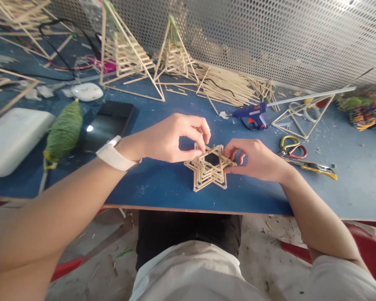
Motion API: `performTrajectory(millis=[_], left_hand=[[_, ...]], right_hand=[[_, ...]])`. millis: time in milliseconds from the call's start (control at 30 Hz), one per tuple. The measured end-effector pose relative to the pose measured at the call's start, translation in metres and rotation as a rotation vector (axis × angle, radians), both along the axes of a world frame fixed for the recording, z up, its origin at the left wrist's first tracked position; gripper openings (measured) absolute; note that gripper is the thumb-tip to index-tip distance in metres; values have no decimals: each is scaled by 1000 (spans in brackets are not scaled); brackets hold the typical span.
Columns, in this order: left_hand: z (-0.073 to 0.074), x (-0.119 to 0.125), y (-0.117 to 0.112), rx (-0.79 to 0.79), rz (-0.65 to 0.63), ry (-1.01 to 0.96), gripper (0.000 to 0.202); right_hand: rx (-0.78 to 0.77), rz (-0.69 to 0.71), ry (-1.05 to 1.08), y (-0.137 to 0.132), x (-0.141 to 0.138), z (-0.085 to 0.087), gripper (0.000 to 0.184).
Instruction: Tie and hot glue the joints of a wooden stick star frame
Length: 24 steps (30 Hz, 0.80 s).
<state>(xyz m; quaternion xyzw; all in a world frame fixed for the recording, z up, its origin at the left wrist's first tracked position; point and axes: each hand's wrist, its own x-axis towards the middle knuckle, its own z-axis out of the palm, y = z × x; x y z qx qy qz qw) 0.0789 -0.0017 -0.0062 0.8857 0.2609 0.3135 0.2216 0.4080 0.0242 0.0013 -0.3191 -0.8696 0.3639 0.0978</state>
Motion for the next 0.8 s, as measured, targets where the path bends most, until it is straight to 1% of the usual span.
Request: performTrajectory(millis=[267, 433, 567, 667, 733, 800], left_hand=[[0, 0, 1, 7, 28, -1, 12], [0, 1, -1, 15, -7, 1, 16], [2, 2, -5, 113, -15, 14, 18], [6, 3, -10, 240, -26, 105, 21], [8, 4, -13, 325, -17, 192, 21], [9, 4, -16, 373, -5, 254, 21]], right_hand=[[-3, -4, 5, -1, 0, 1, 35], [-3, 3, 17, -2, 0, 2, 34], [-17, 4, 18, 0, 0, 0, 35], [-14, 8, 8, 1, 1, 1, 35], [25, 30, 3, 0, 3, 4, 32], [107, 61, 52, -3, 3, 9, 30]])
